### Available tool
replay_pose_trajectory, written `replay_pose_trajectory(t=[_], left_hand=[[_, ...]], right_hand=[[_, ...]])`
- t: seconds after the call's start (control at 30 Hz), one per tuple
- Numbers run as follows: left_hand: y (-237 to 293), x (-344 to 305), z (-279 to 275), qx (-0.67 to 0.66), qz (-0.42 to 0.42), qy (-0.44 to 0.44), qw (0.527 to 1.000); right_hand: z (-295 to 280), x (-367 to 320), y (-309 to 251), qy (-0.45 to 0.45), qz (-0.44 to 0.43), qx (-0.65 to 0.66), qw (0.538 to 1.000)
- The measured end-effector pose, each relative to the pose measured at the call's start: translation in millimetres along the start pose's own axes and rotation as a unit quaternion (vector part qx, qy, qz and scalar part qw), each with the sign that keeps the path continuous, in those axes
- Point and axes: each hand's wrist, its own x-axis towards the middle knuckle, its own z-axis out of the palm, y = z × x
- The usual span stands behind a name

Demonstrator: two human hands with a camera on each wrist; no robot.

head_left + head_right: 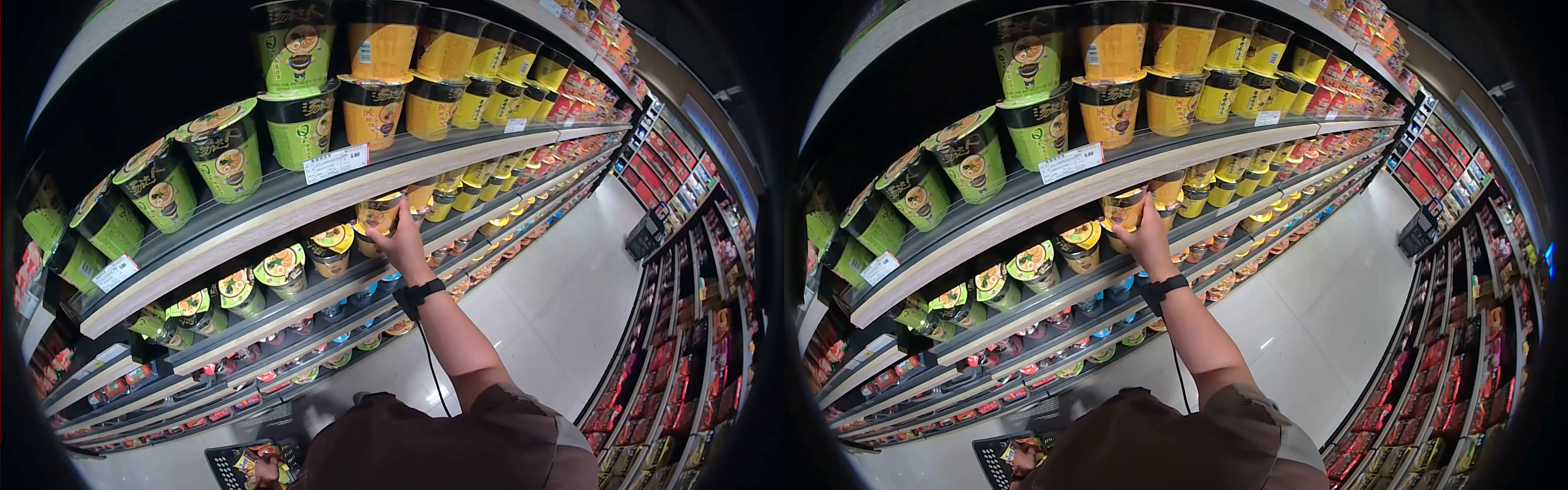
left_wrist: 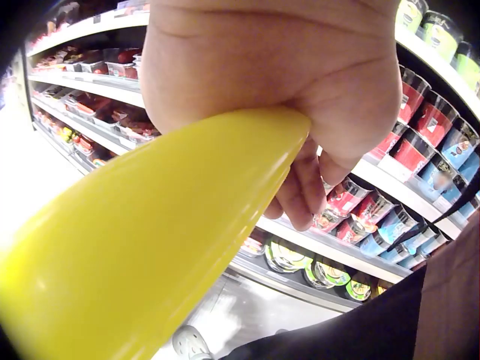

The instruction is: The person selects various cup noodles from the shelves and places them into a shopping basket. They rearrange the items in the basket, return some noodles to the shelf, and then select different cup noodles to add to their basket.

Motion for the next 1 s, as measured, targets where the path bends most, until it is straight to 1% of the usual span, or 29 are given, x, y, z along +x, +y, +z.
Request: replay_pose_trajectory(t=[0.13, 0.23, 0.3, 0.4, 0.53, 0.6, 0.63, 0.7, 0.83, 0.9, 1.0], left_hand=[[11, -3, -2, 0.007, -0.003, -0.005, 1.0], [16, -5, -3, -0.001, -0.006, 0.0, 1.0], [16, -7, -3, -0.022, 0.035, 0.01, 0.999], [15, -7, -3, -0.023, 0.051, 0.014, 0.998], [16, -6, -3, -0.005, 0.026, 0.011, 1.0], [18, -7, -2, -0.029, -0.021, 0.014, 0.999], [17, -7, -1, -0.029, -0.021, 0.014, 0.999], [19, -7, 0, -0.031, -0.021, 0.031, 0.999], [35, -11, -4, -0.042, -0.041, 0.029, 0.998], [42, -13, -7, -0.019, -0.029, 0.014, 0.999], [40, -12, -6, -0.037, -0.026, 0.012, 0.999]], right_hand=[[1, -2, 2, 0.003, -0.007, 0.019, 1.0], [2, -4, 5, 0.005, 0.0, -0.007, 1.0], [4, -5, 9, 0.019, -0.01, -0.023, 1.0], [5, -6, 15, 0.033, -0.014, -0.057, 0.998], [3, -6, 15, 0.012, -0.007, -0.024, 1.0], [2, -5, 14, -0.001, -0.007, -0.02, 1.0], [2, -5, 13, -0.002, -0.007, -0.02, 1.0], [1, -6, 12, -0.009, 0.034, -0.007, 0.999], [3, -6, 20, -0.008, 0.028, -0.019, 0.999], [4, -5, 24, -0.011, 0.003, -0.014, 1.0], [2, -4, 25, -0.028, 0.024, 0.002, 0.999]])
